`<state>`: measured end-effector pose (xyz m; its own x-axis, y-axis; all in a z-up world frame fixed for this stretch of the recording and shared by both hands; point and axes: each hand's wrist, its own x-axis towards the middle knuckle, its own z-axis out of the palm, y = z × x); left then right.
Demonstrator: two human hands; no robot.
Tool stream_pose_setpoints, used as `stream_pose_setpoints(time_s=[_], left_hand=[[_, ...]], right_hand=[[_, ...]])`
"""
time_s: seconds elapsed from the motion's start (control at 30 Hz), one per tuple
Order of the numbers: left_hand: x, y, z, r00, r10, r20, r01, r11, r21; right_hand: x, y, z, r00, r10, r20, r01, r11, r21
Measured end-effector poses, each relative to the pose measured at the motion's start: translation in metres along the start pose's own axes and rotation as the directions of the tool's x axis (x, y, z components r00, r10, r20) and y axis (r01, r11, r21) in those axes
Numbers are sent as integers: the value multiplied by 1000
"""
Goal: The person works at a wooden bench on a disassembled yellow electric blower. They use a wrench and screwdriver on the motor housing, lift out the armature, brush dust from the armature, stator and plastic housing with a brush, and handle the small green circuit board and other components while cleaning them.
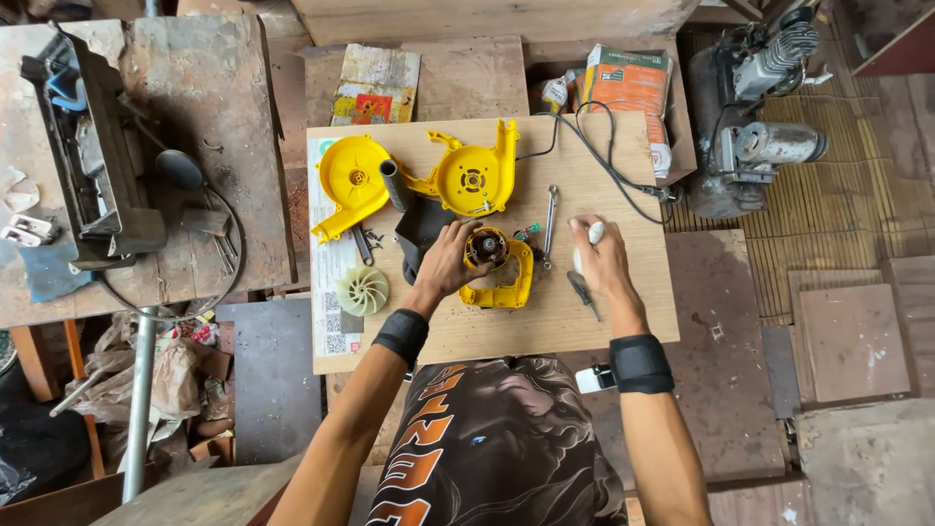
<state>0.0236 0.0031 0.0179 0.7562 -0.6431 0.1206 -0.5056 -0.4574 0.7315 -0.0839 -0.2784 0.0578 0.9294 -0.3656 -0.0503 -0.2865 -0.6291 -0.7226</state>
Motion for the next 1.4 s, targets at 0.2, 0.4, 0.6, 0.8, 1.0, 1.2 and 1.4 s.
stream_pose_setpoints(time_s=[0.2, 0.4, 0.6, 0.8, 1.0, 1.2, 1.4], left_hand=[[8, -15, 18, 997, 44, -59, -41, 998, 45], [9, -17, 16, 1000, -10, -7, 10, 1000, -5], [5, -21, 17, 1000, -25, -5, 25, 1000, -17], [8, -15, 10, 999, -44, 0, 44, 999, -25], [11, -17, 10, 999, -18, 49, 19, 1000, -24], [10, -3, 2, 999, 37, 5, -36, 996, -85], [14, 7, 9, 995, -95, -1, 95, 994, -59]], right_hand=[[8, -55, 36, 1000, -23, -9, 24, 990, 137], [5, -39, 68, 996, 78, 35, -84, 967, 240], [1, -59, 50, 987, 138, 79, -147, 982, 117], [3, -69, 63, 991, -128, -47, 136, 957, 256], [2, -60, 41, 990, 97, 98, -87, 991, -101], [18, -46, 44, 997, -72, -24, 75, 965, 252], [36, -17, 43, 974, -161, 158, 120, 963, 241]])
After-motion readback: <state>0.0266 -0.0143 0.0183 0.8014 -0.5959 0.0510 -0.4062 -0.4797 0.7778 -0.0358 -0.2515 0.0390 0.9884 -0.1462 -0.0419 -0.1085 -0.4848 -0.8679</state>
